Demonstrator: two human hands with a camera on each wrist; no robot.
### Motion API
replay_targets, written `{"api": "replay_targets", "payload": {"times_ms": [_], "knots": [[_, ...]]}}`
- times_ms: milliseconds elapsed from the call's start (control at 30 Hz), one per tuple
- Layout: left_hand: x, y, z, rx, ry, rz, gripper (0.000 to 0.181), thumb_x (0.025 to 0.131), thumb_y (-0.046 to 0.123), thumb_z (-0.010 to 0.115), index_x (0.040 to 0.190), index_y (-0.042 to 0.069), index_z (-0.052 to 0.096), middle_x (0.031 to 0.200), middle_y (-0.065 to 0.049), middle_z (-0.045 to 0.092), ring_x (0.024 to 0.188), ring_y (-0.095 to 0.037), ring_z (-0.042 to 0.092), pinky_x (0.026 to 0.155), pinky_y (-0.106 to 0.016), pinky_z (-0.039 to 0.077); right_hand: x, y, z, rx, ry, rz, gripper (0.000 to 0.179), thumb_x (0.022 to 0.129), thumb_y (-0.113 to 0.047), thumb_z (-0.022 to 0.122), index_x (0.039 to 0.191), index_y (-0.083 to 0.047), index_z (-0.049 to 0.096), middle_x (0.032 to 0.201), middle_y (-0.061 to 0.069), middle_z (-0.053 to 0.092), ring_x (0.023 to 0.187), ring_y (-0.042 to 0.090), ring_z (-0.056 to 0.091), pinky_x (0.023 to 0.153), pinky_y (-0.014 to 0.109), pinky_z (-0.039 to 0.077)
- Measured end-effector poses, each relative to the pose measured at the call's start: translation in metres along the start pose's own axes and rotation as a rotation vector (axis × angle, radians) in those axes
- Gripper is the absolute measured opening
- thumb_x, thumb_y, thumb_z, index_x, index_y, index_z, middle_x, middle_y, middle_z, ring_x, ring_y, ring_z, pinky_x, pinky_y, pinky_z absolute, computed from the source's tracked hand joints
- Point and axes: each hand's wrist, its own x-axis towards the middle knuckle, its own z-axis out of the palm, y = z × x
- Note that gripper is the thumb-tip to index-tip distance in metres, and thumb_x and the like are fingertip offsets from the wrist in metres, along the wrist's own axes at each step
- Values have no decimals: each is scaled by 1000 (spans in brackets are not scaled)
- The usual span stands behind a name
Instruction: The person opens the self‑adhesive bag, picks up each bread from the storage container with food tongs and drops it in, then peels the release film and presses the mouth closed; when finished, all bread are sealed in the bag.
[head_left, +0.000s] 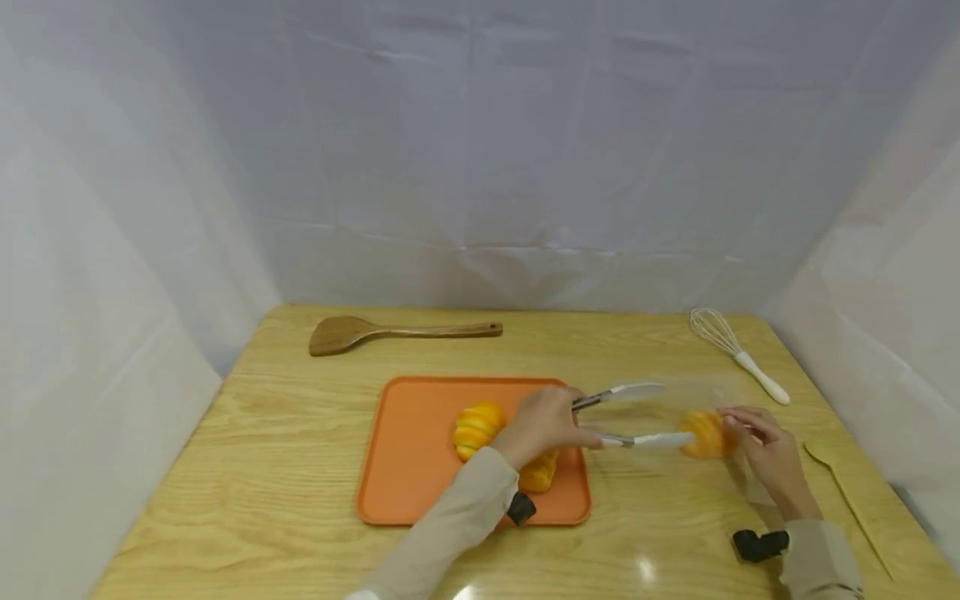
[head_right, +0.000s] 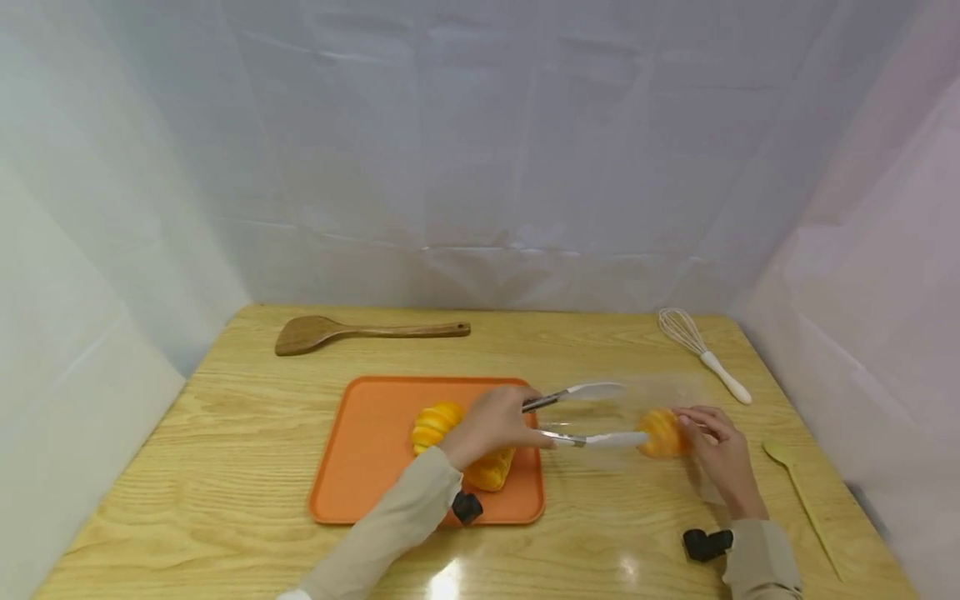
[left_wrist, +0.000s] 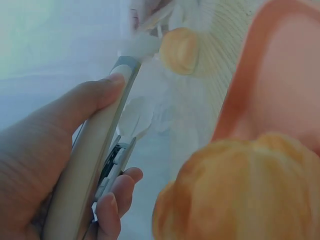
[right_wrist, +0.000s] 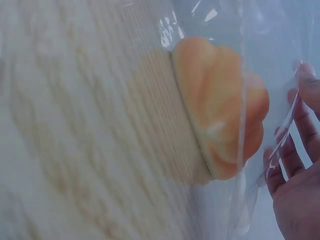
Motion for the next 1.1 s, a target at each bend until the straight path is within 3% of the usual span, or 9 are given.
{"api": "replay_targets", "payload": {"times_ms": [133, 367, 467, 600, 667, 833, 933, 1033, 1100], "knots": [[-18, -9, -8, 2, 44, 18, 68, 70, 53, 83, 126, 17, 66, 100, 1, 71, 73, -9, 55, 64, -22, 46, 0, -1, -1, -23, -25, 14, 21, 94, 5, 58, 109, 0, 72, 105, -29, 61, 97, -13, 55, 80, 2, 42], [-59, -36, -30, -178, 49, -31, 70, 70, 55, 82, 128, 19, 65, 99, 0, 72, 71, -11, 54, 65, -27, 46, 2, -1, -1, -10, -43, 57, 21, 95, 1, 58, 102, -14, 72, 101, -20, 66, 94, -13, 56, 79, 3, 42], [-77, -52, -39, -207, 68, -73, 68, 70, 54, 82, 126, 19, 66, 89, -2, 68, 66, -13, 47, 61, -28, 40, 2, -4, -2, -20, -60, 90, 18, 96, -3, 58, 101, -15, 71, 101, -21, 65, 94, -13, 54, 79, 3, 41], [-103, -73, -48, -224, 137, -151, 70, 67, 52, 85, 125, 17, 67, 96, -3, 70, 73, -14, 51, 63, -29, 40, 1, -9, -3, -37, -100, 150, 15, 99, -11, 56, 103, -17, 69, 102, -25, 61, 95, -13, 52, 80, 4, 39], [-116, -83, -52, -244, 170, -192, 72, 66, 50, 86, 126, 16, 66, 107, -4, 71, 79, -16, 55, 67, -31, 44, 1, -11, -3, -47, -113, 167, 14, 100, -14, 54, 104, -18, 68, 102, -27, 59, 96, -14, 50, 80, 4, 38], [-145, -105, -57, -272, 215, -269, 74, 66, 46, 87, 129, 15, 64, 105, -6, 70, 72, -15, 50, 62, -28, 42, 0, -10, -1, -61, -106, 151, 14, 100, -13, 55, 106, -7, 66, 99, -32, 58, 95, -15, 50, 80, 3, 38], [-159, -115, -60, -270, 216, -313, 76, 67, 47, 86, 131, 13, 63, 77, -2, 59, 59, -12, 38, 53, -25, 34, 0, -9, -1, -96, -128, 135, 24, 101, -13, 54, 115, 3, 63, 103, -35, 56, 95, -15, 50, 80, 2, 39], [-170, -123, -63, -270, 228, -357, 76, 68, 49, 86, 131, 13, 62, 65, 1, 43, 55, -11, 34, 50, -24, 31, 1, -9, -2, -119, -151, 121, 29, 101, -14, 53, 119, 7, 61, 106, -36, 54, 97, -14, 49, 80, 2, 39], [-175, -127, -65, -263, 240, -372, 76, 68, 49, 85, 130, 12, 63, 64, 1, 41, 56, -12, 36, 51, -24, 33, 2, -9, -2, -123, -154, 113, 30, 101, -15, 53, 117, 9, 61, 105, -36, 54, 97, -15, 50, 81, 2, 39]]}}
